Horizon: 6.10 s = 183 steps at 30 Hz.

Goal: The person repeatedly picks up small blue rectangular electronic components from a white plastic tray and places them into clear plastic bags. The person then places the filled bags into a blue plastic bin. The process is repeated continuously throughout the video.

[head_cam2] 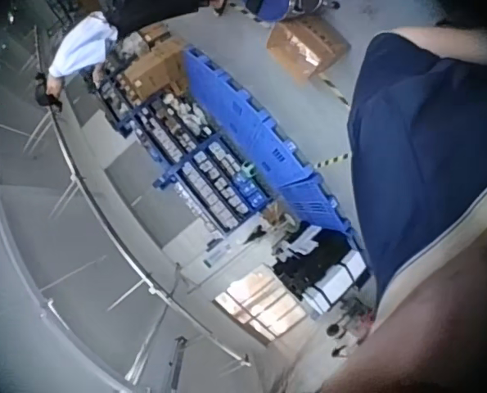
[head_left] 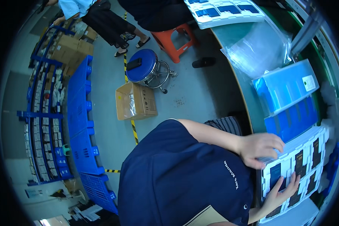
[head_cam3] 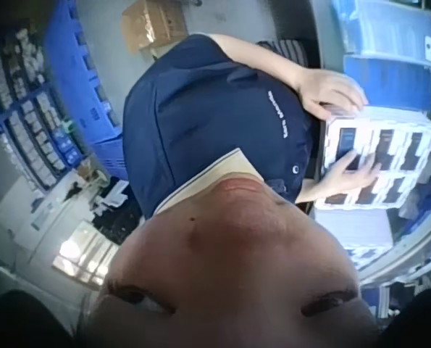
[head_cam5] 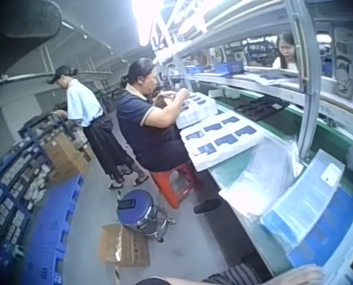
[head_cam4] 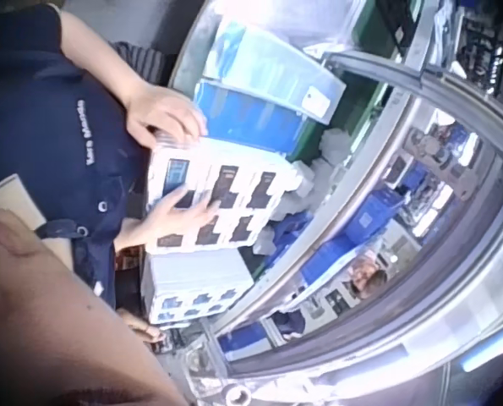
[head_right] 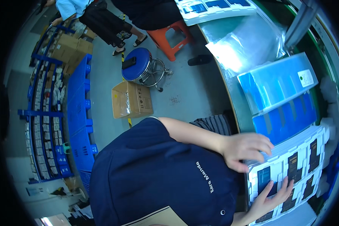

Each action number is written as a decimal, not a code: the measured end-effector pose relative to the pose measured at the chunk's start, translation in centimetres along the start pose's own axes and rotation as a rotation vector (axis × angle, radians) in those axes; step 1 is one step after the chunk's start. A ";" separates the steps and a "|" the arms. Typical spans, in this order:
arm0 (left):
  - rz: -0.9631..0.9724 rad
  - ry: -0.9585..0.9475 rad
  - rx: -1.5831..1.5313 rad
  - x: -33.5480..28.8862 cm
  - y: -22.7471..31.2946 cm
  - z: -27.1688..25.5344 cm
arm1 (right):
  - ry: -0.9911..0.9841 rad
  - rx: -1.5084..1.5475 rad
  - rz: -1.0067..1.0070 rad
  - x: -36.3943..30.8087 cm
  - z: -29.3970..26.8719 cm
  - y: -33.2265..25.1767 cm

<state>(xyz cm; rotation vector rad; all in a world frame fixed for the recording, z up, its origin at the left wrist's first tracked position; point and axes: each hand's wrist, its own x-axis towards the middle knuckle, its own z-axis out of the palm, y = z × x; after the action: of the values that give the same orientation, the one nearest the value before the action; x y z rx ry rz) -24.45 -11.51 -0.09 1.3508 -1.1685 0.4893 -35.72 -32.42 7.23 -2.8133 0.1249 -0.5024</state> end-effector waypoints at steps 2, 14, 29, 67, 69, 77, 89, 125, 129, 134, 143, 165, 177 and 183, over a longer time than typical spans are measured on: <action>-0.047 0.103 0.266 -1.6 -0.7 -3.8 | -0.038 -0.071 -0.030 0.0 0.2 0.6; -0.682 1.965 0.555 -17.1 -4.3 -31.8 | -0.036 -0.052 -0.010 -0.8 0.4 0.2; -0.192 -0.483 0.698 7.3 -1.1 -5.6 | 0.057 0.078 0.135 -0.4 -0.8 -1.3; -0.334 -0.809 -0.210 16.2 6.6 -0.1 | 0.185 1.250 0.226 -4.4 -5.8 -3.4; -0.444 -0.635 -0.330 14.8 6.6 2.4 | 0.293 1.237 0.327 -5.2 -6.0 -2.7; -0.787 -0.494 -0.561 9.8 5.8 7.5 | 0.451 1.235 0.446 -8.2 -5.4 0.1; -0.183 -0.673 -0.268 9.2 5.4 9.1 | 0.516 1.110 0.447 -11.0 -7.2 3.3; 0.044 -0.975 -0.033 8.3 5.6 10.0 | 0.436 0.977 0.780 -10.3 -6.2 6.1; 0.043 -0.976 -0.031 8.3 5.6 10.1 | 0.417 0.929 0.809 -10.4 -6.0 6.1; 0.043 -0.975 -0.036 8.4 5.6 10.3 | 0.449 0.782 0.819 -10.2 -5.4 5.7; -0.015 -0.916 -0.179 8.6 5.4 9.6 | 0.484 0.515 0.613 -10.7 -7.4 5.0; -0.829 -0.582 -0.651 12.6 0.5 2.6 | 0.294 1.570 0.329 -1.0 -3.6 -0.3; -0.618 -0.629 -0.332 14.1 -5.5 2.7 | 0.128 1.115 0.555 4.5 -3.3 2.2; -0.614 -0.765 -0.248 14.7 -6.9 1.9 | 0.225 1.147 0.561 4.8 -4.2 5.1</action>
<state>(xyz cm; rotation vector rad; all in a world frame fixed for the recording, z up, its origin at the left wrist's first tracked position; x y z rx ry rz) -13.37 -19.80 8.71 1.6257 -1.2605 -0.6496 -32.90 -38.97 11.09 -1.5129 0.4740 -0.5111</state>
